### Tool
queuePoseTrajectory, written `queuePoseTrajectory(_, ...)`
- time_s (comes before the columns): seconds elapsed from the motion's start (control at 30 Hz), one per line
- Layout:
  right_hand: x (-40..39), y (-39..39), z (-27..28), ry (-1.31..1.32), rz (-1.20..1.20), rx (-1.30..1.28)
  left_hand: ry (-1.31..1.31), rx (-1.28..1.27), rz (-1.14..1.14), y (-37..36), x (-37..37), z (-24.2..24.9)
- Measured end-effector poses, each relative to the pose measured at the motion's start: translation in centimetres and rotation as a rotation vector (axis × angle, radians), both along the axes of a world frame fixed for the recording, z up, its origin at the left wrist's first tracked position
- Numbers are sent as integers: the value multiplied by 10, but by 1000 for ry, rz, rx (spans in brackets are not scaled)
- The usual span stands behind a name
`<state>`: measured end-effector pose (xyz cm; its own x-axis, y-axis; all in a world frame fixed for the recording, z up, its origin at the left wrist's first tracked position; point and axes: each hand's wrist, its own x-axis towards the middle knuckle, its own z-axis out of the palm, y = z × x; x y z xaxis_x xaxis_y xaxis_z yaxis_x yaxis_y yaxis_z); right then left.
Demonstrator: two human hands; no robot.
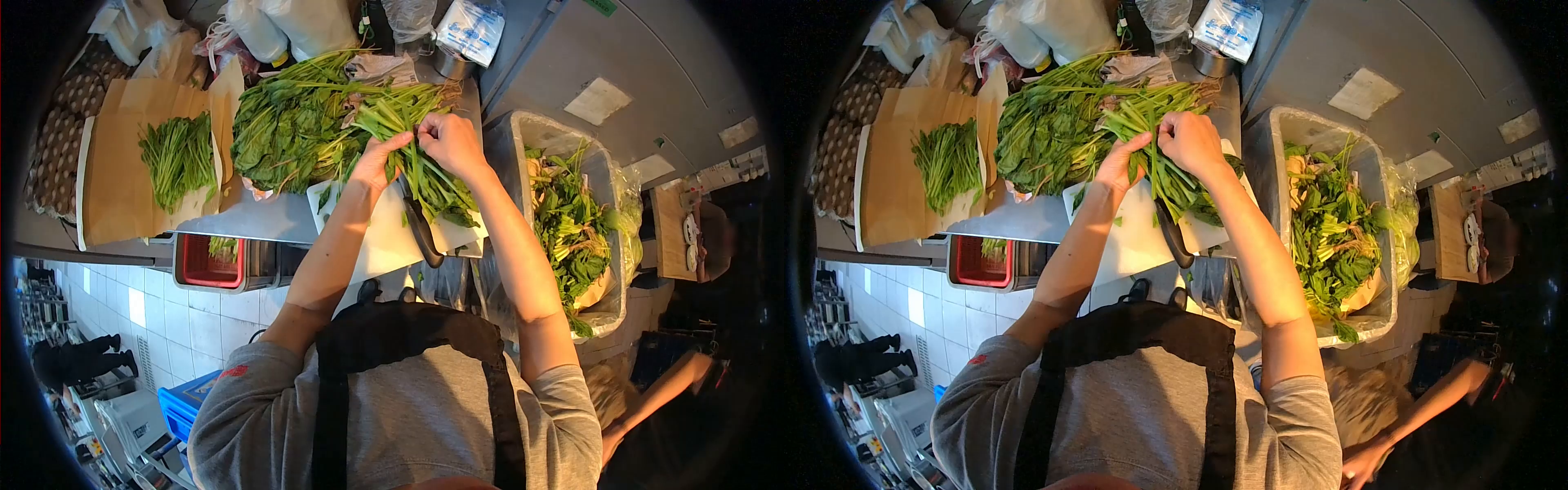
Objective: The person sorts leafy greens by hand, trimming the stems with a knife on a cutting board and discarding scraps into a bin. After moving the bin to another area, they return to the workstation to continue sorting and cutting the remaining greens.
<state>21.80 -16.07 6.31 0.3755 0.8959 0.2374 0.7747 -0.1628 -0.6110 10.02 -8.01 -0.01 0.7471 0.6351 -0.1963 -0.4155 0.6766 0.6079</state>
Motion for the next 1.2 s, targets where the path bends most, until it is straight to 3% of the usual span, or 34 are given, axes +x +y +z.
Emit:
queuePoseTrajectory(0.13, 8, 8, 2, -51, -8, -42, 21, 167, -40, 3, 7, -3)
queuePoseTrajectory(0.3, 15, 12, 36, -122, -166, 110, 161, 321, -178, 10, 6, -8)
queuePoseTrajectory(0.53, 50, -5, 54, -28, -292, 371, 94, 238, -117, 17, 6, -19)
queuePoseTrajectory(0.6, 54, -27, 50, -4, -327, 272, 103, 131, -86, 22, 1, -16)
queuePoseTrajectory(0.7, 50, -66, 18, -108, -255, 36, -92, -107, -106, 49, -4, -41)
queuePoseTrajectory(0.77, 54, -81, -13, -147, -49, -470, -135, -157, -87, 51, -5, -36)
queuePoseTrajectory(0.8, 53, -81, -26, -211, -35, -457, -208, -187, -139, 54, -3, -36)
queuePoseTrajectory(0.9, 34, -56, -35, 269, -72, 50, -247, -128, -183, 33, 5, -1)
queuePoseTrajectory(0.97, 12, -38, -23, 875, 41, 108, -277, 45, -224, 25, 20, 6)
queuePoseTrajectory(1.0, 9, -34, -14, 833, 141, -170, -257, 134, -172, 19, 27, 10)
queuePoseTrajectory(1.03, 6, -29, -38, 561, 178, -44, -188, 203, -158, 21, 32, 4)
queuePoseTrajectory(1.1, -10, -24, -1, 259, -72, -461, -26, 203, -124, 15, 32, 16)
queuePoseTrajectory(1.2, -20, -25, -9, -193, -225, -362, 99, 318, -95, 13, 32, 21)
